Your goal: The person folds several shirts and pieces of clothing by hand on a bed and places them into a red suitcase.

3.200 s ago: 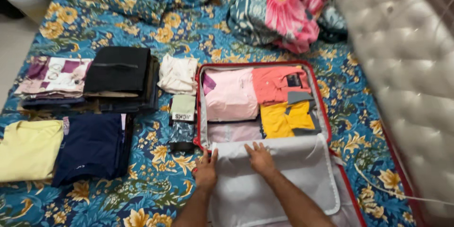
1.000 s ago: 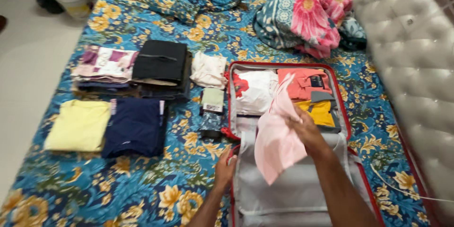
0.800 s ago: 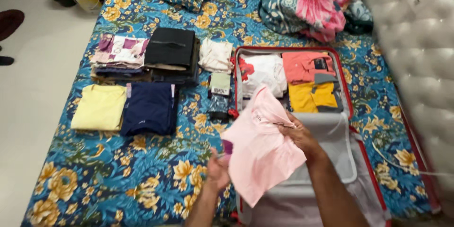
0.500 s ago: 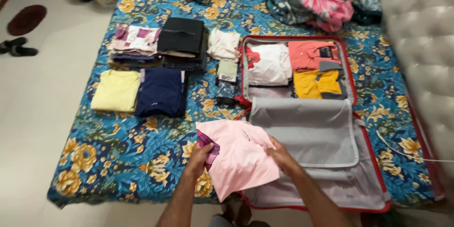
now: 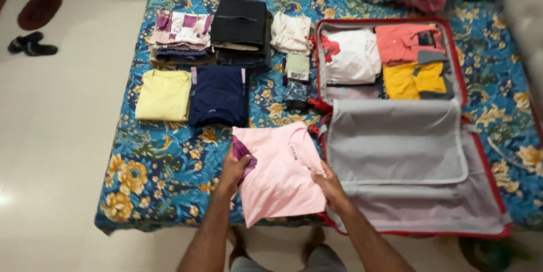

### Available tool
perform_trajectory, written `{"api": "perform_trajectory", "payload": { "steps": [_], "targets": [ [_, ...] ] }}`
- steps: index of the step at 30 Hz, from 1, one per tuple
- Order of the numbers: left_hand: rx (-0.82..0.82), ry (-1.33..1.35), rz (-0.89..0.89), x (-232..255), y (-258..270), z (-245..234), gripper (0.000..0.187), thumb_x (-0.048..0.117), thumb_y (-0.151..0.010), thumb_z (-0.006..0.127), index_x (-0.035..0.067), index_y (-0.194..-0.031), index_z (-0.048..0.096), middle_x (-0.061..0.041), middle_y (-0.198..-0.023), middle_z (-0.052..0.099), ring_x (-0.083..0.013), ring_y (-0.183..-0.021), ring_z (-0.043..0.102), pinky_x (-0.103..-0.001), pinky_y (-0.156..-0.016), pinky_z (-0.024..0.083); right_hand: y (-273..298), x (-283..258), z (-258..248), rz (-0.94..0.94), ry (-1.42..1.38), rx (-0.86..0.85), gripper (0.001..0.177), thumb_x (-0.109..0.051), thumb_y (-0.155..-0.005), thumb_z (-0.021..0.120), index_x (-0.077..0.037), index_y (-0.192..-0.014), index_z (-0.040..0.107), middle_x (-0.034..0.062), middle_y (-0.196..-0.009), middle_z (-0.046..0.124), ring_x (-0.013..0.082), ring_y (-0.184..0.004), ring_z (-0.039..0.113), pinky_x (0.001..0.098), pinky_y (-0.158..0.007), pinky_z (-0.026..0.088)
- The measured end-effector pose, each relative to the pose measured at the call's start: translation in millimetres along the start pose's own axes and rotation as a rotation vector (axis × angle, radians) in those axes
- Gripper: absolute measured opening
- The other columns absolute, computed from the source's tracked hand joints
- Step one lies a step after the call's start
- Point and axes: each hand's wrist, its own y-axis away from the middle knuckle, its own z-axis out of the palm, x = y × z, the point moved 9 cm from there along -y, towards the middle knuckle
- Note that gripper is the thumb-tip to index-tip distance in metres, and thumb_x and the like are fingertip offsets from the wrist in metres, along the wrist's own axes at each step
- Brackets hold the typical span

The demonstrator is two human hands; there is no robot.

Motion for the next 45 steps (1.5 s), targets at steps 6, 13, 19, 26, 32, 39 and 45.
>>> {"api": "perform_trajectory", "payload": {
  "steps": [6,13,19,26,32,39,45],
  "targets": [
    [0.159,-0.829,0.239,-49,-38,-73,0.075,0.021,-0.081,0.08,-0.002,-0.143,0.045,-0.031,-0.129,0.062,-0.0468,-0.118,0.061,-0.048,-0.099,0.049,-55,68,6,-0.096,1.135,0.406,0.078,-0.025,-0.085,0.074,-0.008,-0.154,0.041,0.0225,-0.136,0.06,0.0384,-0.12,0.061,0.0453,-0.101,0.048],
    [-0.227,-0.855,-0.083,-156,-13,-101,0.059,0.022,-0.086,0.07,0.007,-0.141,0.056,-0.022,-0.129,0.066,-0.0377,-0.118,0.066,-0.043,-0.102,0.05,-81,112,41,-0.295,1.131,0.395,0.074,-0.018,-0.082,0.079,0.0,-0.146,0.047,0.0263,-0.141,0.056,0.0411,-0.129,0.054,0.0454,-0.108,0.042],
    [-0.246,-0.763,-0.001,-168,-5,-95,0.048,0.021,-0.089,0.068,0.004,-0.134,0.061,-0.021,-0.129,0.067,-0.0369,-0.122,0.064,-0.042,-0.104,0.049,-112,112,32,-0.229,0.914,0.441,0.072,-0.012,-0.073,0.083,-0.002,-0.138,0.053,0.0192,-0.113,0.072,0.0329,-0.101,0.07,0.0402,-0.086,0.054],
    [-0.199,-0.597,0.016,-165,5,-94,0.045,0.024,-0.091,0.067,0.003,-0.13,0.062,-0.018,-0.132,0.067,-0.0347,-0.122,0.065,-0.04,-0.102,0.051,-137,138,33,0.021,0.613,0.411,0.044,-0.013,-0.086,0.076,0.002,-0.127,0.068,0.0143,-0.099,0.077,0.0177,-0.079,0.069,0.0312,-0.068,0.056],
    [-0.211,-0.493,0.039,-153,-31,-35,0.052,0.034,-0.097,0.067,0.003,-0.138,0.059,-0.018,-0.137,0.065,-0.031,-0.126,0.062,-0.041,-0.102,0.05,-154,161,51,0.171,0.118,0.272,0.065,0.0,-0.083,0.064,-0.01,-0.146,0.053,0.0084,-0.098,0.073,0.0141,-0.072,0.063,0.0294,-0.06,0.052],
    [-0.219,-0.247,-0.652,-125,-57,-29,0.072,0.046,-0.089,0.069,0.022,-0.15,0.041,-0.01,-0.126,0.061,-0.0258,-0.1,0.061,-0.044,-0.079,0.053,-159,133,142,-0.281,0.423,0.024,0.058,-0.001,-0.1,0.06,-0.008,-0.156,0.049,0.0147,-0.119,0.063,0.0231,-0.103,0.055,0.0358,-0.085,0.046],
    [-0.296,-0.297,-0.114,-118,-123,-161,0.021,0.025,-0.085,0.068,0.007,-0.088,0.078,-0.005,-0.076,0.071,-0.0146,-0.062,0.065,-0.03,-0.051,0.052,-136,134,317,-0.715,0.52,-0.186,0.05,-0.001,-0.096,0.056,0.004,-0.146,0.047,0.0254,-0.14,0.057,0.035,-0.132,0.054,0.0405,-0.107,0.044]
  ]
}}
